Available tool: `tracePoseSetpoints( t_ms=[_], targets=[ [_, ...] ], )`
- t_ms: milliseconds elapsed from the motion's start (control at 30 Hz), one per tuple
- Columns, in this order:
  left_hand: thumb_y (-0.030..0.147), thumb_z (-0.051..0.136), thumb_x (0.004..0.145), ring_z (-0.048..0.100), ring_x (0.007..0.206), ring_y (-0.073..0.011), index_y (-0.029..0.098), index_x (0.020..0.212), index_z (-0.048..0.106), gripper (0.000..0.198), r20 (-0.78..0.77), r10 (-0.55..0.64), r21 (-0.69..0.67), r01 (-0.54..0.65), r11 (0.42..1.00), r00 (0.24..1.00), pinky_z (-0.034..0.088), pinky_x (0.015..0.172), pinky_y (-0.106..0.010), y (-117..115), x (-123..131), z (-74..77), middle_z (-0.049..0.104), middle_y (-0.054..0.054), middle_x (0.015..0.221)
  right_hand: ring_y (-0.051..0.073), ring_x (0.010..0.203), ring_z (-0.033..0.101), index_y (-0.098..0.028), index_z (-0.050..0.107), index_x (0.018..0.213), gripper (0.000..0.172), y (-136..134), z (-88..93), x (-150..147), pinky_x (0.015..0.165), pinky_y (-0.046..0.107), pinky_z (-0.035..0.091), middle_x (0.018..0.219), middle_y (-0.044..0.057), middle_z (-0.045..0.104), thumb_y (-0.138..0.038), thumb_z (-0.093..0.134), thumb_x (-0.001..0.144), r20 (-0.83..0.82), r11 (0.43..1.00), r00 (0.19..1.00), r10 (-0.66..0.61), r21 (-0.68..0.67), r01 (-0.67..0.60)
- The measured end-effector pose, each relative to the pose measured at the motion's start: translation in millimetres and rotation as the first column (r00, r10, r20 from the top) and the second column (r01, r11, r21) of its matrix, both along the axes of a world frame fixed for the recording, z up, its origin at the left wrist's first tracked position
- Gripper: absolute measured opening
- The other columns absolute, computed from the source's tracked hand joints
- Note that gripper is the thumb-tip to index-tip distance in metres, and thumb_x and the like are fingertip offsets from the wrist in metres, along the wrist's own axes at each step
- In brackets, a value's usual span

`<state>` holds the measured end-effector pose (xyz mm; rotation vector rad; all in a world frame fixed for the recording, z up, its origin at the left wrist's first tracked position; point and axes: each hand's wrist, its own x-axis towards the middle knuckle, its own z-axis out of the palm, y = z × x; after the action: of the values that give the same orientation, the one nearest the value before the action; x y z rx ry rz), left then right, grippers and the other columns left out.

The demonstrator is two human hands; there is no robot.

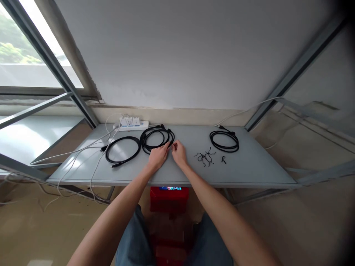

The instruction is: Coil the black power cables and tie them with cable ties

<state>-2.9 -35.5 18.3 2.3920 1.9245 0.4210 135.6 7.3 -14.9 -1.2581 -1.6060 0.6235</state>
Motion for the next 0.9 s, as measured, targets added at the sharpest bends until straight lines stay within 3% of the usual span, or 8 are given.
tracePoseSetpoints(
  t_ms=[300, 900],
  targets=[
    [0.037, 0.028, 0.111, 0.073, 0.109, -0.0242, 0.025, 0.154, 0.042, 0.047, -0.023, 0.009, -0.031, -0.01, 0.999, 1.0, 0.05, 0.087, -0.031, 2.0, -0.7, -1.2, 0.073, -0.012, 0.128, 0.019, 0.066, 0.056, -0.023, 0.052, 0.081, 0.01, 3.7, -6.1, 0.2, 0.064, 0.028, 0.037, 0.073, 0.002, 0.063, -0.029, 0.048, 0.088, -0.041, 1.0, 0.999, 0.006, -0.001, -0.006],
    [0.036, 0.027, 0.111, 0.074, 0.106, -0.024, 0.026, 0.155, 0.042, 0.047, -0.005, -0.002, -0.037, 0.002, 0.999, 1.0, 0.052, 0.085, -0.031, 0.9, -1.2, 0.9, 0.073, -0.009, 0.129, 0.02, 0.064, 0.059, -0.023, 0.054, 0.08, 0.017, -2.6, -1.9, 3.1, 0.064, 0.029, 0.04, 0.073, 0.003, 0.066, -0.035, 0.049, 0.09, -0.1, 0.999, 0.995, 0.03, -0.011, -0.031]
  ],
)
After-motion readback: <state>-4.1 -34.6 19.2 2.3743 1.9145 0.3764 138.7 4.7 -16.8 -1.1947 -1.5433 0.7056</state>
